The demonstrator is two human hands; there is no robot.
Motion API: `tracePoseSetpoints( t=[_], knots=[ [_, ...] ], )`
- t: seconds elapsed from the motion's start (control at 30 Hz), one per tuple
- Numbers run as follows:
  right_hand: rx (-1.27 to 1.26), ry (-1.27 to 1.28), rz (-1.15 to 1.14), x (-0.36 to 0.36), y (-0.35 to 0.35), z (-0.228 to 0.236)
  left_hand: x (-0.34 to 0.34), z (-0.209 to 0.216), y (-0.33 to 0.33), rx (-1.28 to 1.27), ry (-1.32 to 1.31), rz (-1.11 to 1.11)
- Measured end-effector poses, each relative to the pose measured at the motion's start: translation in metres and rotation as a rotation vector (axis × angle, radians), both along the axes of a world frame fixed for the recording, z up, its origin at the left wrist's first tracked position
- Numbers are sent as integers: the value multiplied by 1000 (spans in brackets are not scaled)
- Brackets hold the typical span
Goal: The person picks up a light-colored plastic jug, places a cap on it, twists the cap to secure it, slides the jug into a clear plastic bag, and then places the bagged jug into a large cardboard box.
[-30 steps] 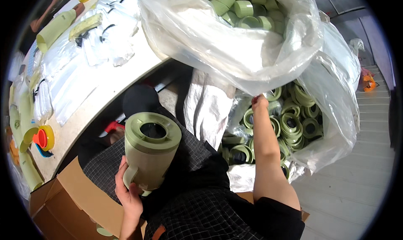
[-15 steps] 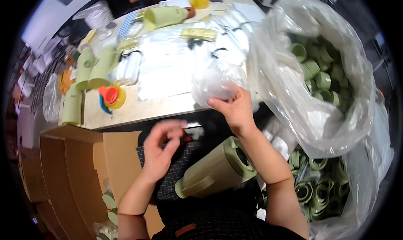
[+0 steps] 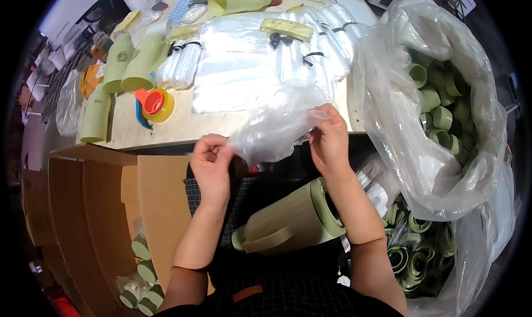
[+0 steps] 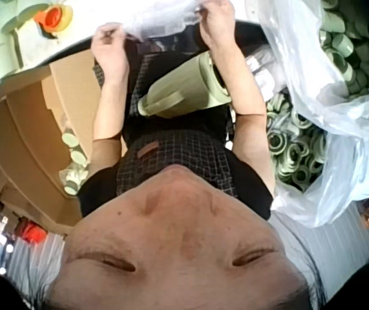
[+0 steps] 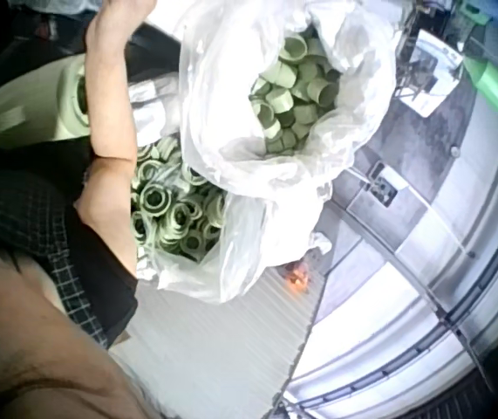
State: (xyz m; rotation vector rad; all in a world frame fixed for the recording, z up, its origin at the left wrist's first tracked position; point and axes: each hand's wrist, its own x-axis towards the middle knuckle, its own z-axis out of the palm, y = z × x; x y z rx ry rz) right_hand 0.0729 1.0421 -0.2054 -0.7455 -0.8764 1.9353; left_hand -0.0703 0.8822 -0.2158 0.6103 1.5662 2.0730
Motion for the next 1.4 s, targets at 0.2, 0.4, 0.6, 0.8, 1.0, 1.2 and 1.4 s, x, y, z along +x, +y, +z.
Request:
tracePoseSetpoints(
  t=[0.2, 0.4, 0.6, 0.8, 1.0, 1.2, 1.4],
  knots=[
    [374, -169, 4, -7, -7, 6, 8, 15, 4, -99, -245, -229],
    [520, -253, 25, 2, -2, -5, 2, 22, 41, 85, -357, -224],
    [393, -267, 415, 16, 5, -7, 30, -12, 38, 138, -399, -338],
    [-267, 192, -137, 52, 47, -37, 8, 4, 22, 242, -546, -814],
    [340, -556, -476, 125, -12, -102, 9, -77, 72, -415, -170, -525],
    [662, -390, -399, 133, -146, -89, 51, 55, -50, 258, 1145, -801],
    [321, -339, 341, 116, -173, -111, 48, 4, -144, -401, 958, -39]
  ],
)
